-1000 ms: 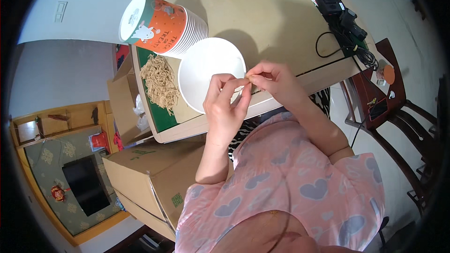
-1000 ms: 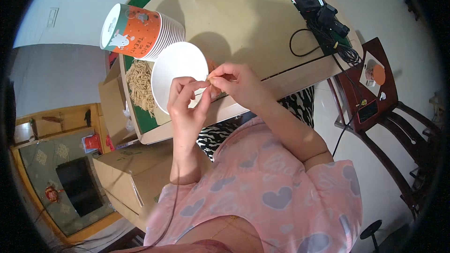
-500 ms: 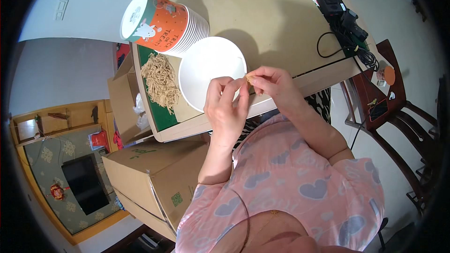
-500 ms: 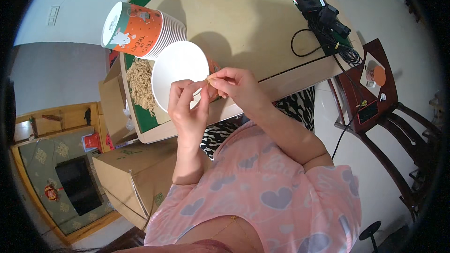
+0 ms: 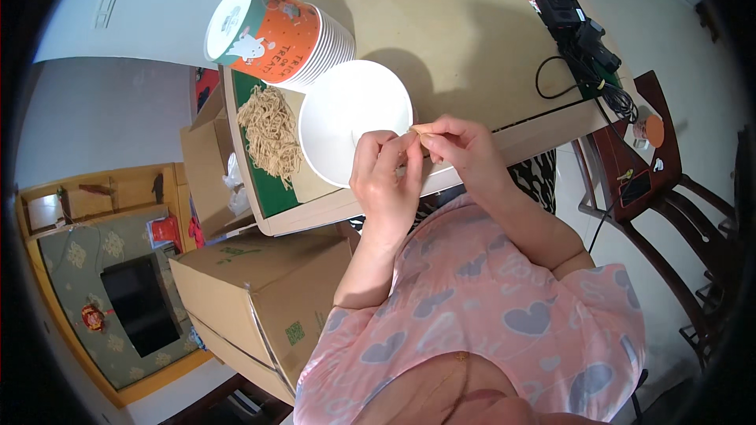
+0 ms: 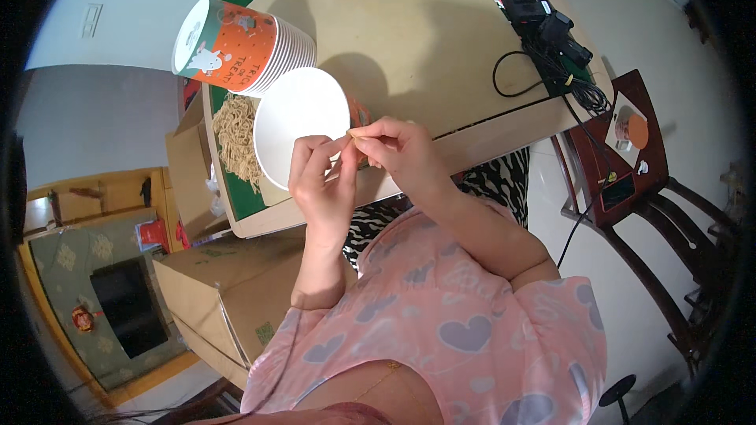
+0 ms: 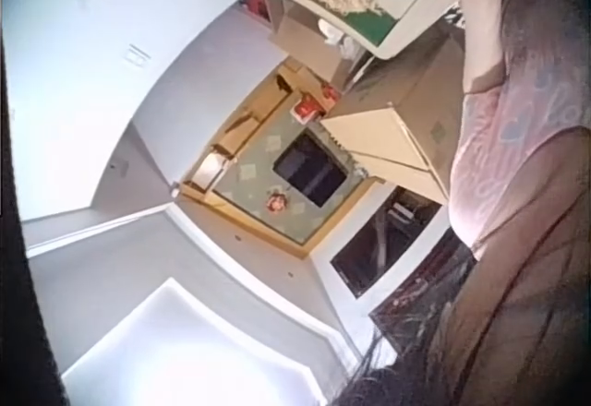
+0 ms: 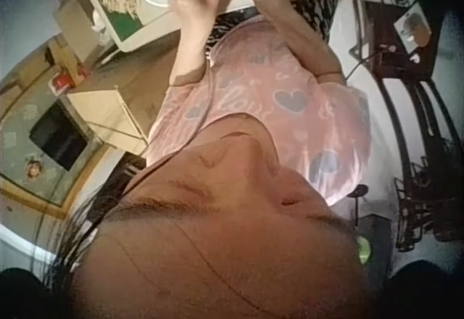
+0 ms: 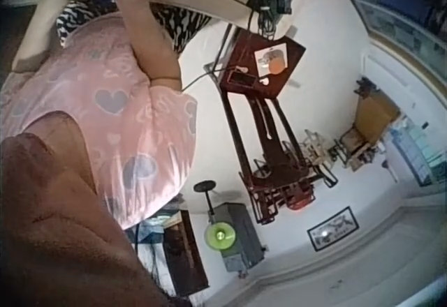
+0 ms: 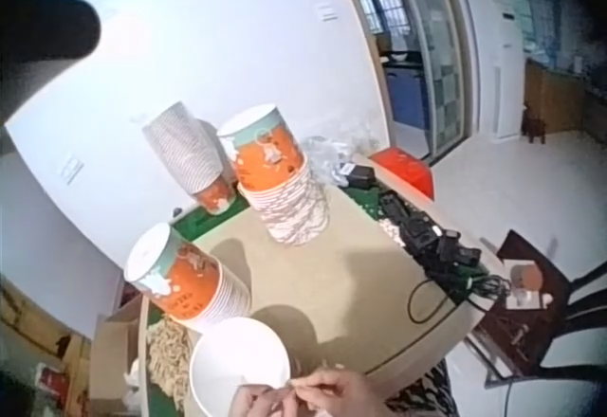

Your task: The recorder is taking rubber bands from a pile and applying them to stacks of paper cups at a workbench.

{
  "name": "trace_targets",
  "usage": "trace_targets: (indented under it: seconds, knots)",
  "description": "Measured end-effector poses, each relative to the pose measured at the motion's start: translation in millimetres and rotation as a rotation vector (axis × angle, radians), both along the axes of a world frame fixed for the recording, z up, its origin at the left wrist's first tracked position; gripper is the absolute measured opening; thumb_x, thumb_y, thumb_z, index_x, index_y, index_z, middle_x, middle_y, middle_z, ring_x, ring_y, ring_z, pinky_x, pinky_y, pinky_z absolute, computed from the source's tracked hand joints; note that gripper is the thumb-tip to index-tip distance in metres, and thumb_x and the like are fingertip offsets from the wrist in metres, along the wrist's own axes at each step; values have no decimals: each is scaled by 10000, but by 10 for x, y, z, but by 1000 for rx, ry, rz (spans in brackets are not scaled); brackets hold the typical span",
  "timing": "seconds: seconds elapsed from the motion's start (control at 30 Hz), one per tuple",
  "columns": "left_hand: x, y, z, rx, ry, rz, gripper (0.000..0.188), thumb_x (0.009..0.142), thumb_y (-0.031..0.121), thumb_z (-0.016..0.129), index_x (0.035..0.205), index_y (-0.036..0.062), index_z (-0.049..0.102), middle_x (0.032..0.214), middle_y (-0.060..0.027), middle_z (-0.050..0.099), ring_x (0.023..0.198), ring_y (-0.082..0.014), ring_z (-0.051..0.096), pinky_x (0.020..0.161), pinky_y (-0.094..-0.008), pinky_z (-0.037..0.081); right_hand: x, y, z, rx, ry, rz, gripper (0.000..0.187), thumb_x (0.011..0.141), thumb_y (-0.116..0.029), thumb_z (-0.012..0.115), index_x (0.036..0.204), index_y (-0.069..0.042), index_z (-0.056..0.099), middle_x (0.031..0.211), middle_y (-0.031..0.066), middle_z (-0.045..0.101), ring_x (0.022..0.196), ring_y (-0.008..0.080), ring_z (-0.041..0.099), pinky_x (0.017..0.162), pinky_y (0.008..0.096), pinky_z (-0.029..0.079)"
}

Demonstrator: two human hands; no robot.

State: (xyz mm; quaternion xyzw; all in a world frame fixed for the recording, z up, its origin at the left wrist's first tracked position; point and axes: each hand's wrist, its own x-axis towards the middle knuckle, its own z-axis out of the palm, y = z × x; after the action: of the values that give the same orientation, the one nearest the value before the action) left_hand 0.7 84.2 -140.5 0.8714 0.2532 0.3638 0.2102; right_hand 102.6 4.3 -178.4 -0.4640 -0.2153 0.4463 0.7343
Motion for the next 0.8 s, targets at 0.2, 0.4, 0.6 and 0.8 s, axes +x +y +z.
trace_targets:
  seconds: [0.2, 0.4, 0.6, 0.8]
  knots:
    - [-13, 104, 105, -264, -28, -5, 120, 729, -16, 714, 821, 39, 659, 759, -50, 552, 613, -143, 504, 511, -271, 404, -1, 13, 33, 37, -7, -16, 193, 878, -17, 585, 1056, -14, 659, 886, -4, 609, 824, 71, 570, 716, 207, 450]
    - [-131, 314, 178, -531, -60, -5, 67, 788, 22, 698, 836, 31, 653, 772, 4, 579, 600, -51, 449, 504, -196, 362, -8, 79, 280, 37, -603, -216, 261, 796, 17, 632, 1045, -59, 618, 749, 25, 542, 649, 85, 524, 582, 228, 442]
    - [-203, 378, 207, -672, -14, -3, 52, 815, 41, 676, 855, 23, 648, 752, 16, 627, 616, -40, 481, 503, -195, 374, -15, 238, 322, -50, -844, -71, 238, 804, -18, 633, 1032, -56, 578, 829, 80, 606, 572, 167, 566, 562, 292, 465]
    - [-277, 430, 190, -580, -13, 23, 63, 802, 39, 673, 859, 23, 651, 759, -6, 656, 611, -46, 505, 502, -208, 402, -27, 324, 375, -111, -901, -61, 192, 814, -45, 627, 997, -70, 575, 794, 81, 643, 570, 186, 581, 545, 314, 467]
